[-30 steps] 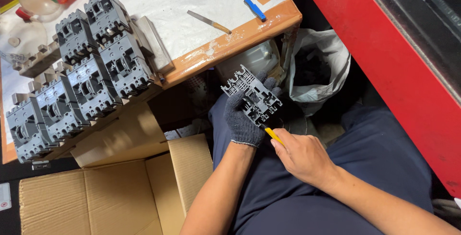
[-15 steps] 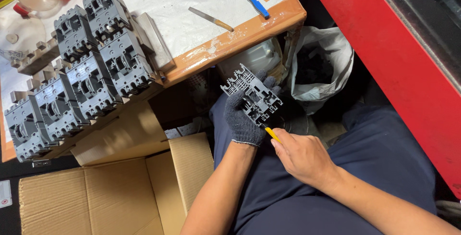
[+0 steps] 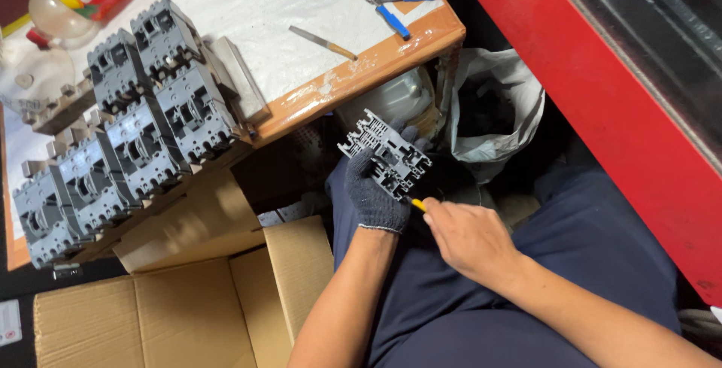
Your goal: The person sits on the floor and processes gray molded plastic parts one by one. They use pliers to trim small protrusions, then use a metal file and a yellow utility knife to smooth and scrape surfaces. Finished parts are placed into a clear plastic bag and then into a cardboard box.
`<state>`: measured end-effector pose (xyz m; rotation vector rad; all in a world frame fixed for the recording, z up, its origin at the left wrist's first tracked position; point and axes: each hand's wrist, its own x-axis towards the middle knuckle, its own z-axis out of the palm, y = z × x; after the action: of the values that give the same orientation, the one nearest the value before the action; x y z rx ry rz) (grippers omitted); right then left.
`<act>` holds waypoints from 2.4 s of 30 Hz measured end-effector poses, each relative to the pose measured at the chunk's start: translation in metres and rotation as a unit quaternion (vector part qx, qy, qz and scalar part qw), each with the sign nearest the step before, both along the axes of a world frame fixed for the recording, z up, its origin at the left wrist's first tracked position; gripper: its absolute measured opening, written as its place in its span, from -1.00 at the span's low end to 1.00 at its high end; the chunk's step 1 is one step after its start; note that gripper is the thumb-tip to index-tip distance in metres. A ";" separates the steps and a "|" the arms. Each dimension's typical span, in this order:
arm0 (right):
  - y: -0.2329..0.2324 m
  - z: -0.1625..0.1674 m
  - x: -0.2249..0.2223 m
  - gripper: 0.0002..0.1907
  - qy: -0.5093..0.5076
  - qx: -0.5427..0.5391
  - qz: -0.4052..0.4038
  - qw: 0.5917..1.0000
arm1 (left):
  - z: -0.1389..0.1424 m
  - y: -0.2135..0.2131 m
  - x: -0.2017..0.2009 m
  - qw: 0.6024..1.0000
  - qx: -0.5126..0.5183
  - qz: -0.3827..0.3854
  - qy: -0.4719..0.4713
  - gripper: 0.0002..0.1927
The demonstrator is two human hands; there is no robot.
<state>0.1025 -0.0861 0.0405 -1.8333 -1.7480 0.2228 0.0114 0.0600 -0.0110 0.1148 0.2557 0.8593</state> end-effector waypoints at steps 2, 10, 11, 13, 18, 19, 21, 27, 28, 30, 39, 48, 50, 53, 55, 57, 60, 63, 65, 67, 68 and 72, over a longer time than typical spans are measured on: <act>-0.001 0.005 0.007 -0.75 -0.014 0.049 -0.034 0.998 | 0.001 0.001 0.000 1.000 -0.014 0.011 0.002 -0.40; -0.004 0.019 0.022 -0.68 -0.066 0.070 -0.091 0.991 | 0.013 -0.004 0.002 0.999 -0.022 0.010 0.025 -0.34; -0.004 0.018 0.023 -0.69 -0.074 0.069 -0.094 0.990 | 0.014 -0.005 0.001 0.999 -0.025 0.006 0.019 -0.34; -0.004 0.017 0.023 -0.69 -0.085 0.070 -0.096 0.989 | 0.016 -0.007 0.000 0.999 -0.021 0.010 0.027 -0.37; -0.004 0.014 0.026 -0.71 -0.096 0.061 -0.103 0.988 | 0.019 -0.010 -0.003 0.998 0.015 0.008 0.064 -0.38; -0.003 0.015 0.026 -0.71 -0.097 0.065 -0.101 0.988 | 0.020 -0.010 -0.003 0.997 0.004 0.010 0.071 -0.40; -0.002 0.015 0.027 -0.71 -0.096 0.073 -0.096 0.988 | 0.021 -0.011 -0.003 0.997 0.000 0.012 0.079 -0.43; -0.003 0.011 0.027 -0.72 -0.085 0.072 -0.093 0.989 | 0.018 -0.012 -0.003 0.996 0.015 0.011 0.089 -0.46; -0.003 0.008 0.028 -0.72 -0.083 0.068 -0.093 0.990 | 0.017 -0.012 -0.002 0.996 0.014 0.011 0.088 -0.46; -0.003 -0.002 0.031 -0.73 -0.078 0.061 -0.091 0.991 | 0.013 -0.011 -0.002 0.996 0.010 0.012 0.083 -0.46; -0.004 -0.047 0.044 -0.78 0.049 0.009 -0.085 0.995 | 0.016 -0.006 0.000 0.999 -0.018 0.008 0.041 -0.39; 0.000 -0.022 0.049 -0.72 0.361 -0.070 -0.103 0.924 | 0.026 -0.009 -0.001 0.998 0.028 -0.005 0.060 -0.36; 0.008 -0.022 0.043 -0.76 0.543 -0.121 -0.121 0.822 | 0.026 -0.009 -0.001 0.997 0.034 -0.028 0.057 -0.33; 0.018 -0.029 0.035 -0.88 0.714 -0.134 -0.114 0.678 | 0.025 -0.011 -0.003 0.997 0.037 -0.063 0.018 -0.33; 0.021 -0.035 0.032 -0.91 0.757 -0.127 -0.113 0.631 | 0.025 -0.012 -0.004 0.997 0.036 -0.067 0.020 -0.33; 0.023 -0.040 0.030 -0.94 0.762 -0.124 -0.129 0.623 | 0.025 -0.013 -0.006 0.997 0.039 -0.066 0.025 -0.33; 0.024 -0.046 0.032 -0.94 0.754 -0.122 -0.162 0.625 | 0.025 -0.013 -0.006 0.996 0.048 -0.065 0.026 -0.33; 0.023 -0.047 0.036 -0.94 0.737 -0.084 -0.170 0.648 | 0.025 -0.012 -0.006 0.997 0.050 -0.064 0.020 -0.33; 0.020 -0.047 0.038 -0.92 0.696 -0.089 -0.194 0.685 | 0.026 -0.012 -0.007 0.997 0.042 -0.062 0.019 -0.32; 0.015 -0.045 0.039 -0.87 0.670 -0.083 -0.194 0.711 | 0.027 -0.011 -0.008 0.997 0.038 -0.071 0.012 -0.31; 0.012 -0.043 0.039 -0.83 0.666 -0.072 -0.182 0.720 | 0.028 -0.011 -0.008 0.996 0.037 -0.076 0.009 -0.30; 0.003 -0.033 0.039 -0.73 0.653 -0.057 -0.144 0.741 | 0.032 -0.012 -0.010 0.994 0.066 -0.088 -0.017 -0.24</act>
<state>0.1414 -0.0830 0.0075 -1.3040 -0.4374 1.1649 0.0010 0.0479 0.0214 0.2423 0.1533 0.7024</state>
